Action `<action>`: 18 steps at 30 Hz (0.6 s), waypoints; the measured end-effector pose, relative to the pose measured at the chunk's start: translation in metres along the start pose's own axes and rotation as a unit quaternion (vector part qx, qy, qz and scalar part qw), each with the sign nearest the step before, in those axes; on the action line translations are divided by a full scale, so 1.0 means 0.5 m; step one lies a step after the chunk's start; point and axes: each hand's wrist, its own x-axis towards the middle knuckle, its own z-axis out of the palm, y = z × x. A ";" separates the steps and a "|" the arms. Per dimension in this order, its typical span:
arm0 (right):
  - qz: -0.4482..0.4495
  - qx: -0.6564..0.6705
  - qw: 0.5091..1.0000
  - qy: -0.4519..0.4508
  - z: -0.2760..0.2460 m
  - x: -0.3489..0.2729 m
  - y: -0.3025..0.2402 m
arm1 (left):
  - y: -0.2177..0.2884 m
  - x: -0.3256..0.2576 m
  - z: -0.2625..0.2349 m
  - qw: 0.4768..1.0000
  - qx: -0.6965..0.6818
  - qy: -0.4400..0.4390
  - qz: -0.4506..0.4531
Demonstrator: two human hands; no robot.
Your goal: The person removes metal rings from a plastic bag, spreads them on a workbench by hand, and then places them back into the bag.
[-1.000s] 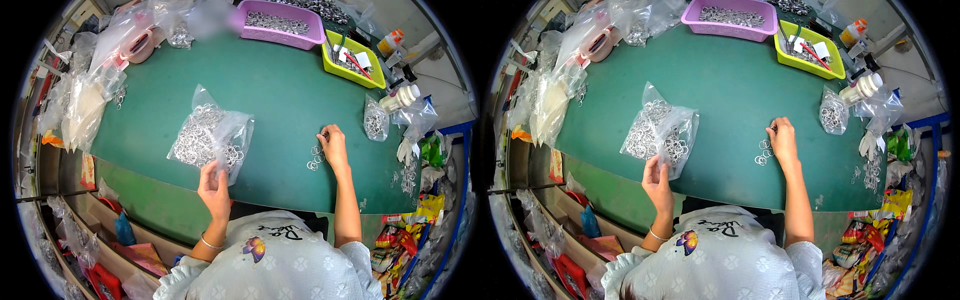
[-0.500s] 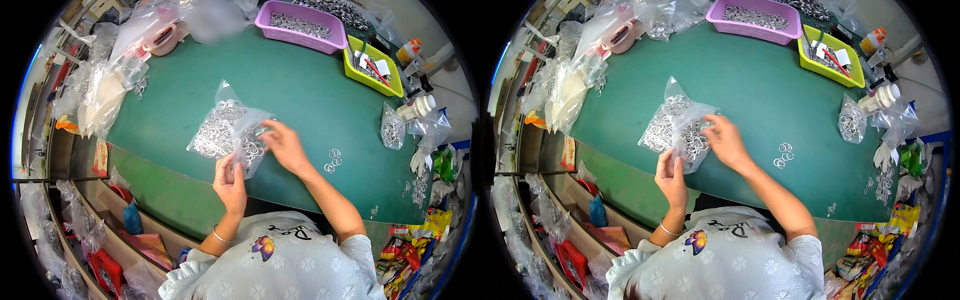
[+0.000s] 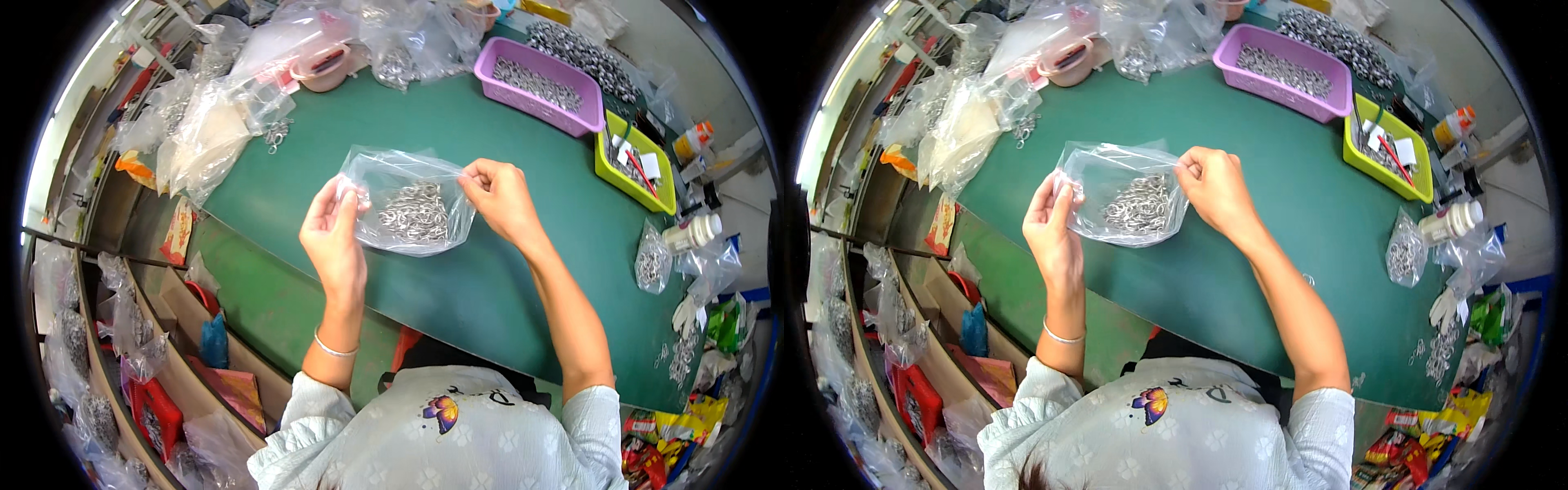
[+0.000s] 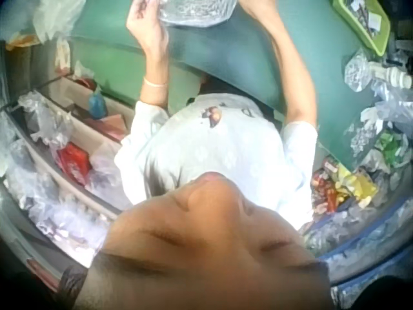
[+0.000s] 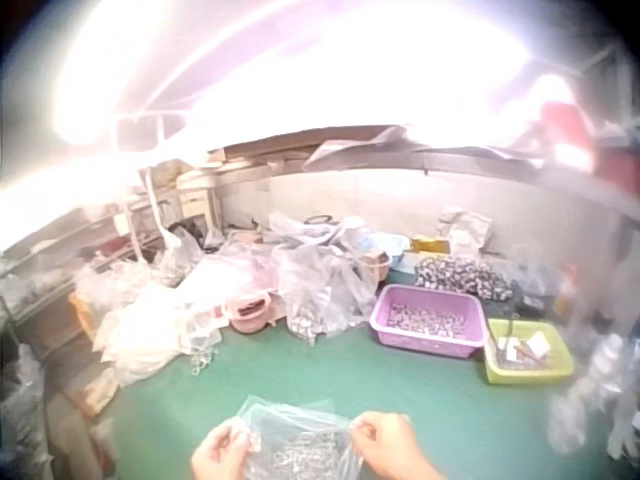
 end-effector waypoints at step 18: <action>0.007 0.059 0.998 0.016 0.031 0.031 -0.007 | -0.035 0.072 -0.053 0.994 0.055 -0.066 -0.067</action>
